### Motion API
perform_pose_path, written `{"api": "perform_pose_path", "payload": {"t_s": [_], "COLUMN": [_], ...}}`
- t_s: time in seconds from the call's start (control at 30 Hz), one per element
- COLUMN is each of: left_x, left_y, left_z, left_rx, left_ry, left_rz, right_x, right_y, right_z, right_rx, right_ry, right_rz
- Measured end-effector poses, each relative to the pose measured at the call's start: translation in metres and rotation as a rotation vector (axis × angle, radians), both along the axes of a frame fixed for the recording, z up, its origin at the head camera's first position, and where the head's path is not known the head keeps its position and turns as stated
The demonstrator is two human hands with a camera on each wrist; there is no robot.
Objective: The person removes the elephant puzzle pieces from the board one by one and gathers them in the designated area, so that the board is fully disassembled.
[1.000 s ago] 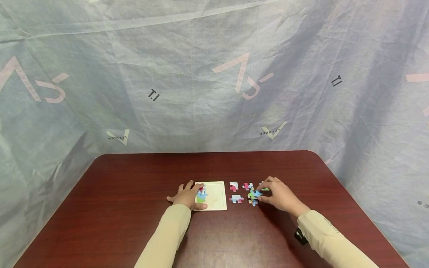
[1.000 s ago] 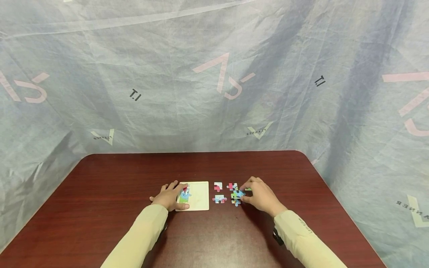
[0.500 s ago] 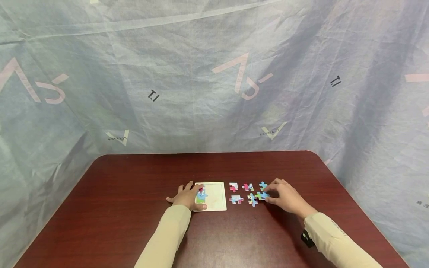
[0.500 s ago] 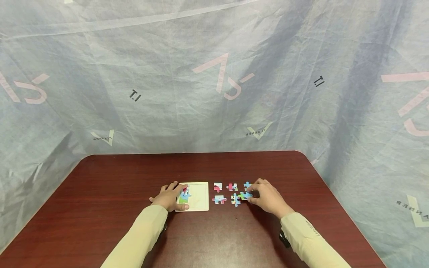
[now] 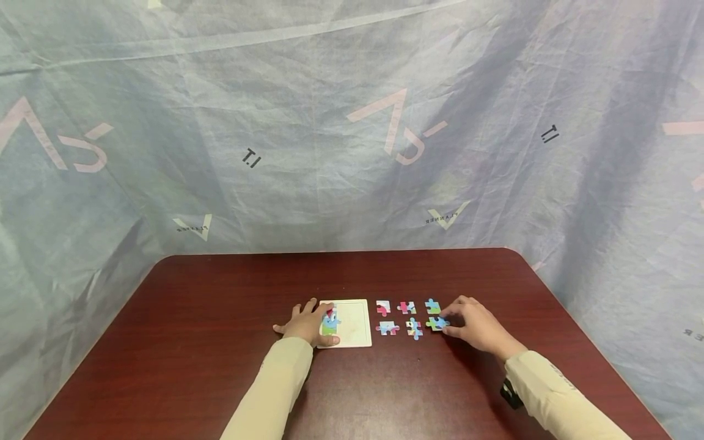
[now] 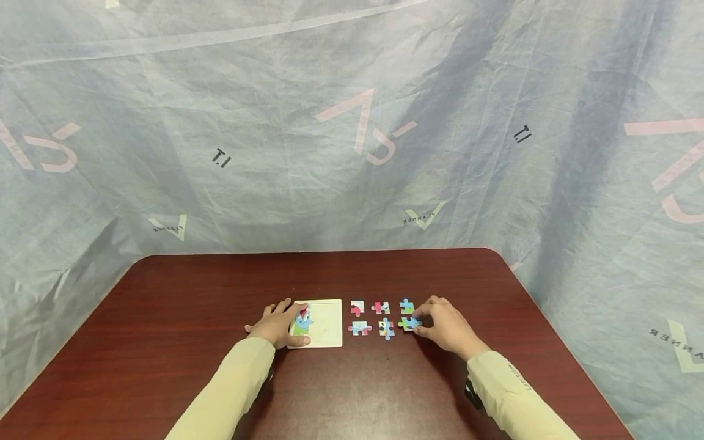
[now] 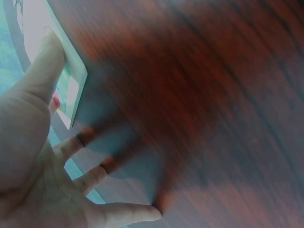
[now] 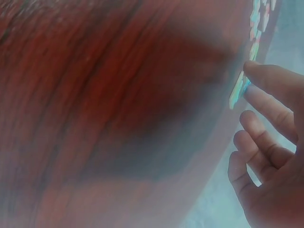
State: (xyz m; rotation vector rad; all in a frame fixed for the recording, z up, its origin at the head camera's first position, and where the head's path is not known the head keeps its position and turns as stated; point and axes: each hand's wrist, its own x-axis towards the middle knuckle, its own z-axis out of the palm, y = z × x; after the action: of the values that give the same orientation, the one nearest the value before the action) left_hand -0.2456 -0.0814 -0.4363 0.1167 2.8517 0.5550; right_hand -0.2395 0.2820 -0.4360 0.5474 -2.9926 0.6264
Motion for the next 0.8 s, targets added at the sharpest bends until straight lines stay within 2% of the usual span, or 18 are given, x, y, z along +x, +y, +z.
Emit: {"api": "perform_pose_path", "payload": {"t_s": [0.5, 0.8], "left_x": [0.0009, -0.0002], "left_y": [-0.0004, -0.0010], "left_z": [0.0044, 0.0015], "left_rx": [-0.016, -0.013], "left_ry": [-0.008, -0.015], "left_rz": [-0.003, -0.004], "right_x": [-0.0002, -0.0008], "right_y": [0.0034, 0.0027], "right_z": [-0.0068, -0.0071], "right_rx": [-0.003, -0.012], "right_ry": [-0.013, -0.035], "right_rz": [0.010, -0.005]}}
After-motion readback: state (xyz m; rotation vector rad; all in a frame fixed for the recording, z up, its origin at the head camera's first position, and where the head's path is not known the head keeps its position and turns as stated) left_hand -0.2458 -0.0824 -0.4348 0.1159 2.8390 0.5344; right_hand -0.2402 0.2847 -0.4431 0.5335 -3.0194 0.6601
